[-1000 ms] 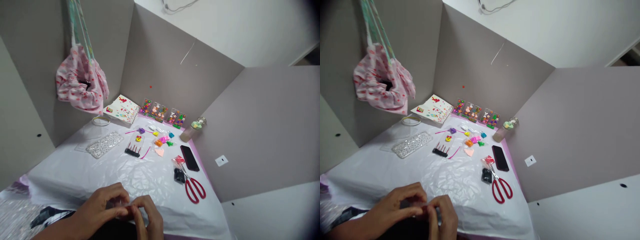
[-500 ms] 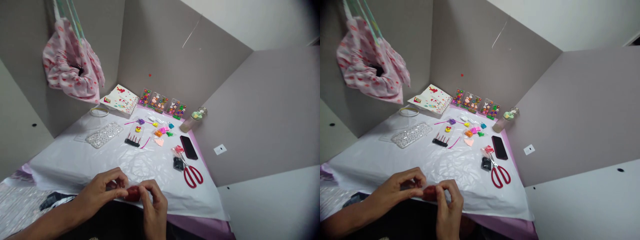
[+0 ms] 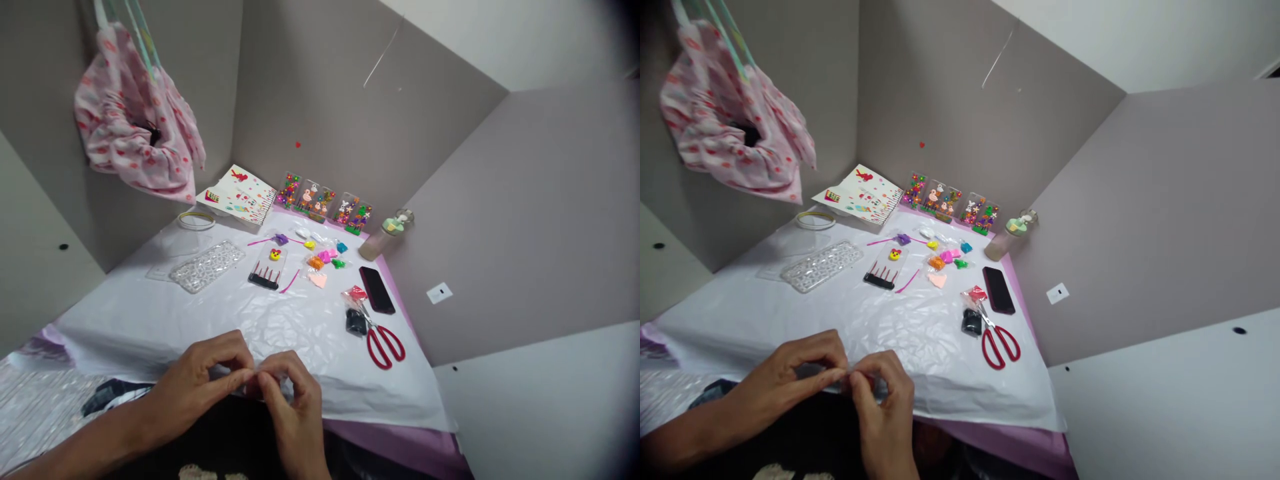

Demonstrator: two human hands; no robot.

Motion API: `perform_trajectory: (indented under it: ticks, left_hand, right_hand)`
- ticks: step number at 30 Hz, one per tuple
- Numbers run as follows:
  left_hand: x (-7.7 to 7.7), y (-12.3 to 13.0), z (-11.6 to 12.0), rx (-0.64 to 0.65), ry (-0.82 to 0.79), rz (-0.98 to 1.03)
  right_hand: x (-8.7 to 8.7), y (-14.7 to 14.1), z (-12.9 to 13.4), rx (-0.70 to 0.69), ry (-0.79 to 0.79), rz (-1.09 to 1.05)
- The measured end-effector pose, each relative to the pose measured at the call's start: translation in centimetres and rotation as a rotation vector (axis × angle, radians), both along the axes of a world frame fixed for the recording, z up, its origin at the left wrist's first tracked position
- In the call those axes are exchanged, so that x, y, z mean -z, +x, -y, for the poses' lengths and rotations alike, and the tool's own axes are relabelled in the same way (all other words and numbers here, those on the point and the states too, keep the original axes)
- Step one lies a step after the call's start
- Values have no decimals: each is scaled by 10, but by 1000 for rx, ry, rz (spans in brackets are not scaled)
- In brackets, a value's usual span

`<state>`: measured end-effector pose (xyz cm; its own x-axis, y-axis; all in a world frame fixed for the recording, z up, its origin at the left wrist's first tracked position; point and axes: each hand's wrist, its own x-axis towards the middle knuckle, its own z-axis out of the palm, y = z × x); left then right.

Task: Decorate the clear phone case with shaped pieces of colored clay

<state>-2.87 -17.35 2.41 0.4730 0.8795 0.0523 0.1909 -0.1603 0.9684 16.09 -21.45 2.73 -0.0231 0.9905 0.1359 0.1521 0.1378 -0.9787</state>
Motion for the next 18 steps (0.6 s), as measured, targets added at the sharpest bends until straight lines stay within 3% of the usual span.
perform_trajectory:
  ticks: [5, 12, 18]
  left_hand:
    - [1, 2, 0, -7, -90, 29]
    - [-2, 1, -2, -20, -10, -37]
    - [3, 4, -2, 36, -19, -15]
  right_hand:
    - [-6, -1, 0, 14, 13, -3]
    - [-5, 4, -1, -5, -49, -41]
    - [-3, 8, 0, 23, 51, 66]
